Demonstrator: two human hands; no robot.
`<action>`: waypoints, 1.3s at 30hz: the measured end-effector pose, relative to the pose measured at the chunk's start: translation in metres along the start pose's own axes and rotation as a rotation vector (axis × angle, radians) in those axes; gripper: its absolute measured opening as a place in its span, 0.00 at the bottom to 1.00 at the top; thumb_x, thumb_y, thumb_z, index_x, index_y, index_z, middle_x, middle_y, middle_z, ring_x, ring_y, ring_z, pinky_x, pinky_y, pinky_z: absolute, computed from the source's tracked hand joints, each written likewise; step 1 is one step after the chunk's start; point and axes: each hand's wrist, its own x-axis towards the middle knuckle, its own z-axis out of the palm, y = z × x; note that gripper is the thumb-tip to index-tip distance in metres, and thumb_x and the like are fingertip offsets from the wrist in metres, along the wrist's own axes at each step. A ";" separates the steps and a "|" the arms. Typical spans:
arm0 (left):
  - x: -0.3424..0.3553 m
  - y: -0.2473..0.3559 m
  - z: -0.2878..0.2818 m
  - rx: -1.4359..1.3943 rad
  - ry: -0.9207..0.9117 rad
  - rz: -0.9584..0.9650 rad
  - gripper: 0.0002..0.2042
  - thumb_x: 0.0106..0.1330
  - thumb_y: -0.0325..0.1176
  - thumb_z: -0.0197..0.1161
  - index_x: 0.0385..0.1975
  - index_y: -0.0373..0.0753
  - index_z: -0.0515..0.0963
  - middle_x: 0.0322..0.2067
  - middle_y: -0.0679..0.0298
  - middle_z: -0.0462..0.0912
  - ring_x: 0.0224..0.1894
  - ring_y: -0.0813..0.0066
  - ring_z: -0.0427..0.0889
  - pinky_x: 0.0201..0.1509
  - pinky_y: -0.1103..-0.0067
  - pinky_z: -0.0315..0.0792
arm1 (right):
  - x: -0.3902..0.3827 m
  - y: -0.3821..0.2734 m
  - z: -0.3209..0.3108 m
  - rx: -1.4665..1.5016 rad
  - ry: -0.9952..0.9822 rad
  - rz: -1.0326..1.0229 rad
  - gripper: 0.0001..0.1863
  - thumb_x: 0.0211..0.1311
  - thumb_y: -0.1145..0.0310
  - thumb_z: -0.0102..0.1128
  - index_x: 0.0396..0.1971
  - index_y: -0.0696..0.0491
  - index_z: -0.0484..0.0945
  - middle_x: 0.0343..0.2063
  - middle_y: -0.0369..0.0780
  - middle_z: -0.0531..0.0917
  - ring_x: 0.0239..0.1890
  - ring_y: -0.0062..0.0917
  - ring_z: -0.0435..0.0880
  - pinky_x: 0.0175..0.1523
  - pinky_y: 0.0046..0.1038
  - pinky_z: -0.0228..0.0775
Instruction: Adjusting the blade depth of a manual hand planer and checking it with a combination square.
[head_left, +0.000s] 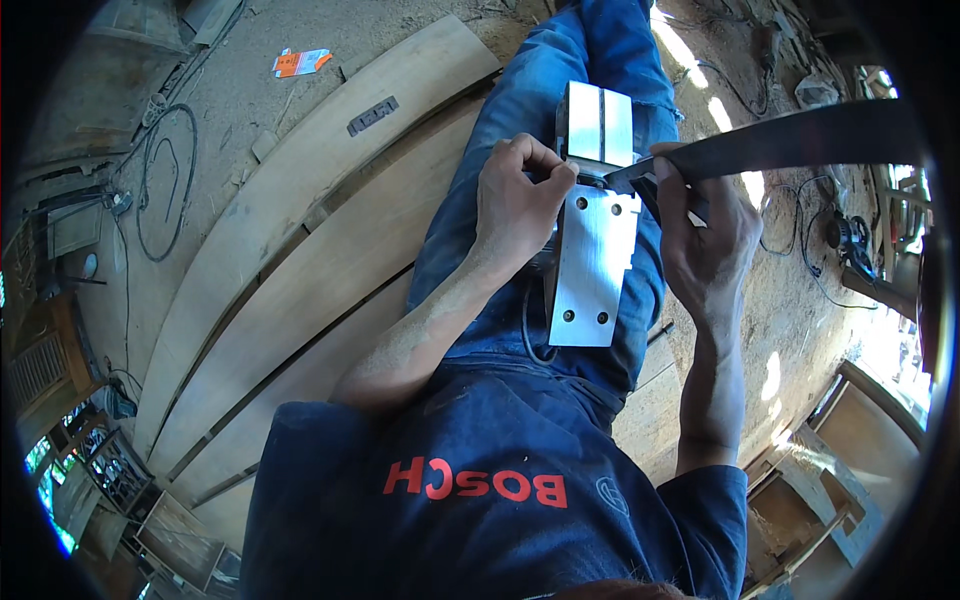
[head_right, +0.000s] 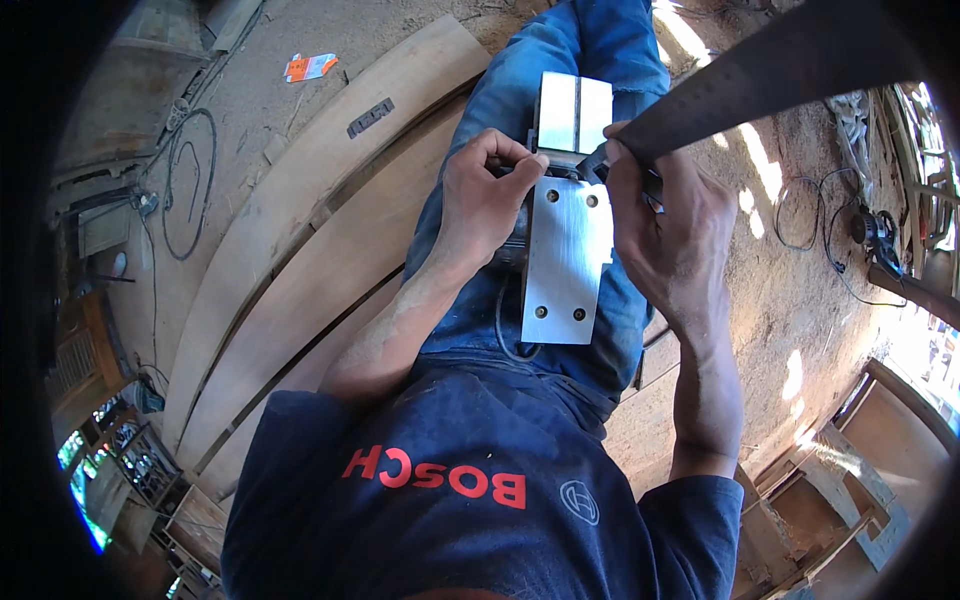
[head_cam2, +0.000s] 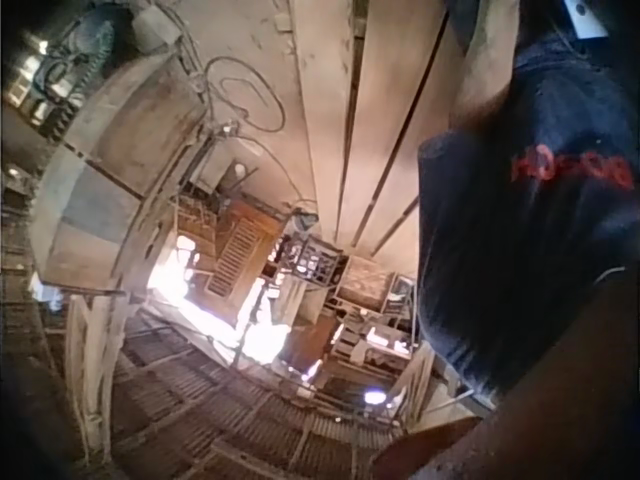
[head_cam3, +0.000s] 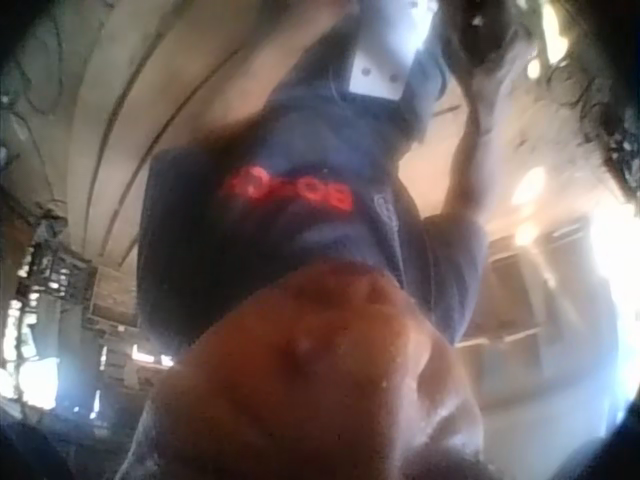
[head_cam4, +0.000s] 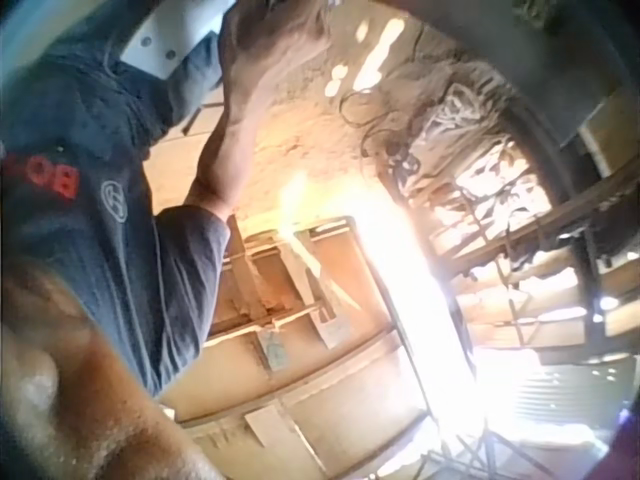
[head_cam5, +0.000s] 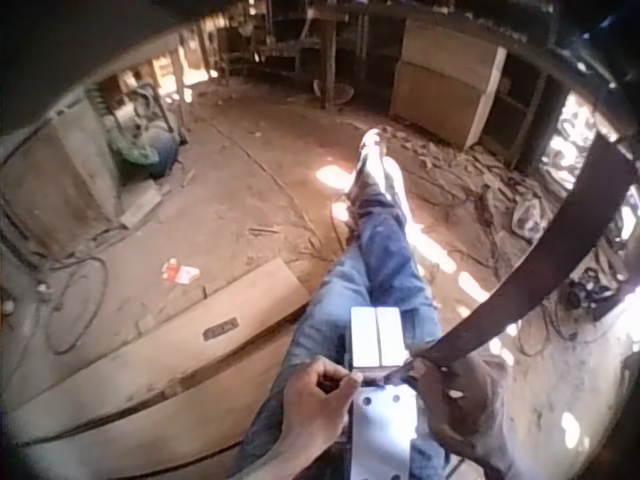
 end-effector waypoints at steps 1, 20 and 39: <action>0.000 0.001 0.000 -0.001 -0.002 -0.001 0.09 0.66 0.34 0.70 0.30 0.37 0.79 0.30 0.62 0.74 0.34 0.72 0.75 0.41 0.74 0.71 | 0.000 0.000 0.000 0.005 -0.002 0.000 0.09 0.67 0.80 0.64 0.46 0.58 0.83 0.22 0.39 0.85 0.14 0.18 0.73 0.19 0.22 0.56; -0.055 0.037 0.003 0.067 0.015 0.830 0.20 0.64 0.25 0.65 0.57 0.34 0.76 0.59 0.50 0.72 0.59 0.51 0.74 0.64 0.59 0.73 | -0.013 -0.022 -0.030 0.274 0.028 0.441 0.10 0.74 0.74 0.61 0.48 0.59 0.86 0.24 0.35 0.83 0.21 0.14 0.73 0.26 0.14 0.58; -0.073 0.051 0.002 -0.060 0.031 0.894 0.22 0.60 0.22 0.73 0.55 0.32 0.77 0.51 0.52 0.85 0.47 0.60 0.86 0.51 0.72 0.82 | -0.021 -0.020 -0.035 1.044 0.027 0.619 0.19 0.77 0.58 0.62 0.37 0.62 0.85 0.19 0.39 0.83 0.15 0.18 0.78 0.23 0.16 0.70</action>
